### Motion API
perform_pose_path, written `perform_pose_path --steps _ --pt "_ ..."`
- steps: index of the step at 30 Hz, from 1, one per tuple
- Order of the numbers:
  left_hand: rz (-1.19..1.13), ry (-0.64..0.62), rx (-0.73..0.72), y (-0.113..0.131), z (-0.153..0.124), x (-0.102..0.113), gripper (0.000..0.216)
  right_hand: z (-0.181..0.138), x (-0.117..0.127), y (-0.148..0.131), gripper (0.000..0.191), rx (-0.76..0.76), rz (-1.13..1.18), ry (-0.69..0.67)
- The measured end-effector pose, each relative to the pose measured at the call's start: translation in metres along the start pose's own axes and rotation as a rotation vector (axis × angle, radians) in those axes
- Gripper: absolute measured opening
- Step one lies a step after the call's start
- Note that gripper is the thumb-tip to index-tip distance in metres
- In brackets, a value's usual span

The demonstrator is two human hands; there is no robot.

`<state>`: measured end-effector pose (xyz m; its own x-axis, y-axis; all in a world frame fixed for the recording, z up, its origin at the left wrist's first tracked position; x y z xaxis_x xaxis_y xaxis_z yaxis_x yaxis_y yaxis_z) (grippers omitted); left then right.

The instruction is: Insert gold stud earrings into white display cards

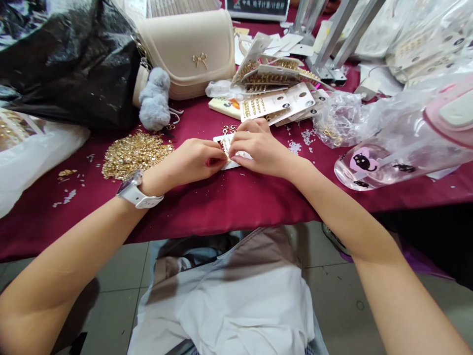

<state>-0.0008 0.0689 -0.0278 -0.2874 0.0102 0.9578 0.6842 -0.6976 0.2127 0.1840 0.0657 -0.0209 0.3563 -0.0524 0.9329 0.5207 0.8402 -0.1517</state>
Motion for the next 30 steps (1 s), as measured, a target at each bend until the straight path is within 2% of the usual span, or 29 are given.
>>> perform_pose_path --steps 10,17,30 --pt "-0.045 0.034 -0.038 -0.0037 0.001 0.0 0.021 -0.0003 -0.0017 0.0012 0.02 -0.043 0.106 0.034" --pt "-0.073 0.006 -0.026 -0.0039 0.0015 0.0025 0.021 0.0006 -0.0015 0.0 0.019 -0.047 0.142 0.016" --pt "-0.106 -0.017 -0.021 -0.0055 0.0024 0.0032 0.02 0.0033 -0.0013 -0.001 0.019 -0.001 0.058 -0.04"
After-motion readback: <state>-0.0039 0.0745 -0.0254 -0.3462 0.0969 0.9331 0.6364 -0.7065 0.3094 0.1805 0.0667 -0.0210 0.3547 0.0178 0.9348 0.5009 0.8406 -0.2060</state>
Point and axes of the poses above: each hand's wrist, its own z-axis towards the middle knuckle, its own x-axis out of the back of the hand, y = z × x, the point moved 1 cm from there along z, towards the middle knuckle, and after that the axes turned 8 degrees about x, right-handed, at the moved point
